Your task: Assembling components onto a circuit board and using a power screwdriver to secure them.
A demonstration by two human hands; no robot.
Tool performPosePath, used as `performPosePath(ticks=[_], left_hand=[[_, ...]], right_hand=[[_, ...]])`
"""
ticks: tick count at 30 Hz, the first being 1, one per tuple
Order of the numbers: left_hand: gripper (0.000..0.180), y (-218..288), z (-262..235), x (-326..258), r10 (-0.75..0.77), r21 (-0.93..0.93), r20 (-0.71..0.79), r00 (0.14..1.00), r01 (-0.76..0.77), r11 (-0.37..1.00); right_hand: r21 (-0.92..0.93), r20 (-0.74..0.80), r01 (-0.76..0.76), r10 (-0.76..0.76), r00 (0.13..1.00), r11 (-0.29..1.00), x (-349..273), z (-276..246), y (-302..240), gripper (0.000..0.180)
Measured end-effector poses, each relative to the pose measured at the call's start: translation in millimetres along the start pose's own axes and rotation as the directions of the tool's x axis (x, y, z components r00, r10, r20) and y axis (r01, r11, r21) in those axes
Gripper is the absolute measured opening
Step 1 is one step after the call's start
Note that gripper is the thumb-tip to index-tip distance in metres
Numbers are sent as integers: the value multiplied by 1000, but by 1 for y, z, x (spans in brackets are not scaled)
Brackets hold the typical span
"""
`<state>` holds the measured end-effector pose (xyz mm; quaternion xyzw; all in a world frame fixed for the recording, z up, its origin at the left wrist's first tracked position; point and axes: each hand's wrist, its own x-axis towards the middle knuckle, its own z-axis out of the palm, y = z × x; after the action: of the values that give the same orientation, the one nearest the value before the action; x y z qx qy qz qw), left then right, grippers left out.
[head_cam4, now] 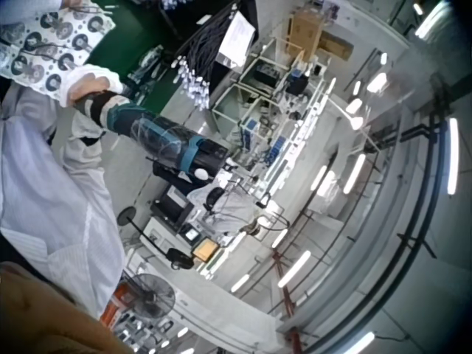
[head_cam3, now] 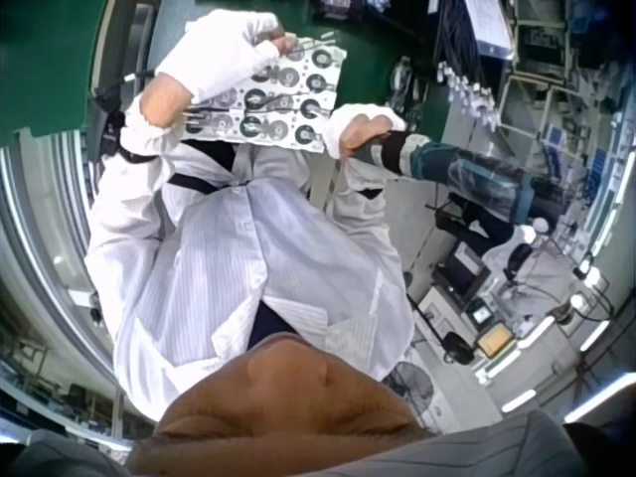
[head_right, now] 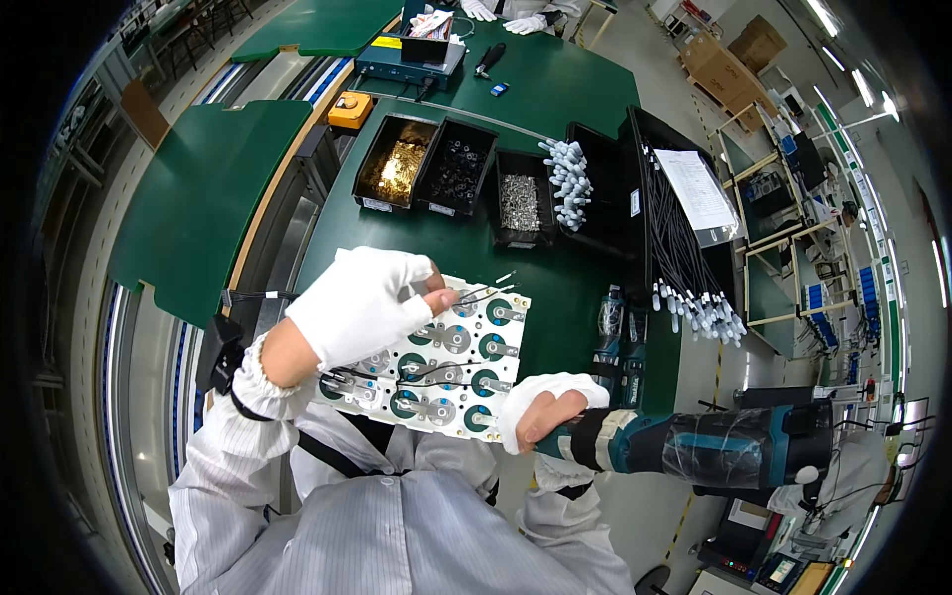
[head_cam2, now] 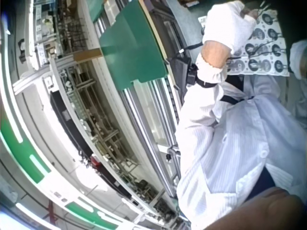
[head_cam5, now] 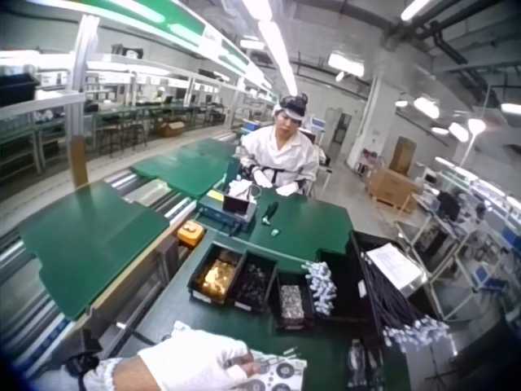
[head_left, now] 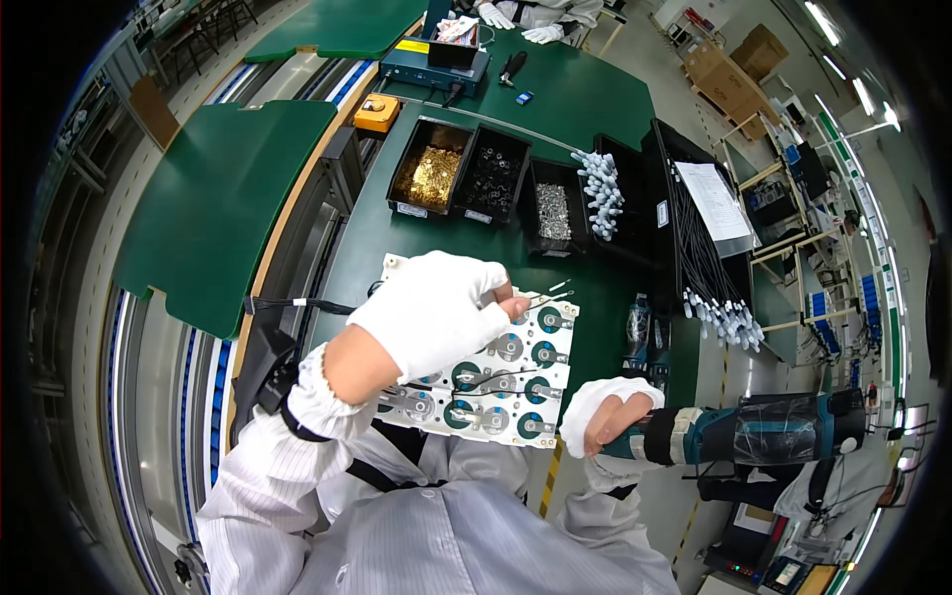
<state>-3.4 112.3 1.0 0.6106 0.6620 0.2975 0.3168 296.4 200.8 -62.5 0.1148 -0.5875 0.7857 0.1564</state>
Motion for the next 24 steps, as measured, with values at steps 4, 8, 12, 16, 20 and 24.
performPosePath(ticks=[4,8,12,16,20,24], left_hand=[[34,-1,23,26,63,46,145,987,-71,996],[35,1,31,49,28,-2,192,981,-28,1000],[34,-1,33,53,49,77,185,982,-65,995],[34,4,44,52,66,63,209,976,-80,995],[32,2,34,42,62,111,157,986,-80,991],[29,18,25,32,92,178,141,986,-116,977]], right_hand=[[-102,126,71,-58,990,992,-5,-8,10,21],[-80,114,-12,21,993,997,1,-1,10,18],[-135,46,-159,166,985,978,-5,7,11,22],[-280,-135,-162,129,982,946,25,34,-2,24],[-393,-372,-482,344,862,783,23,34,-15,43],[-143,-391,295,-328,860,945,-18,7,-30,78]])
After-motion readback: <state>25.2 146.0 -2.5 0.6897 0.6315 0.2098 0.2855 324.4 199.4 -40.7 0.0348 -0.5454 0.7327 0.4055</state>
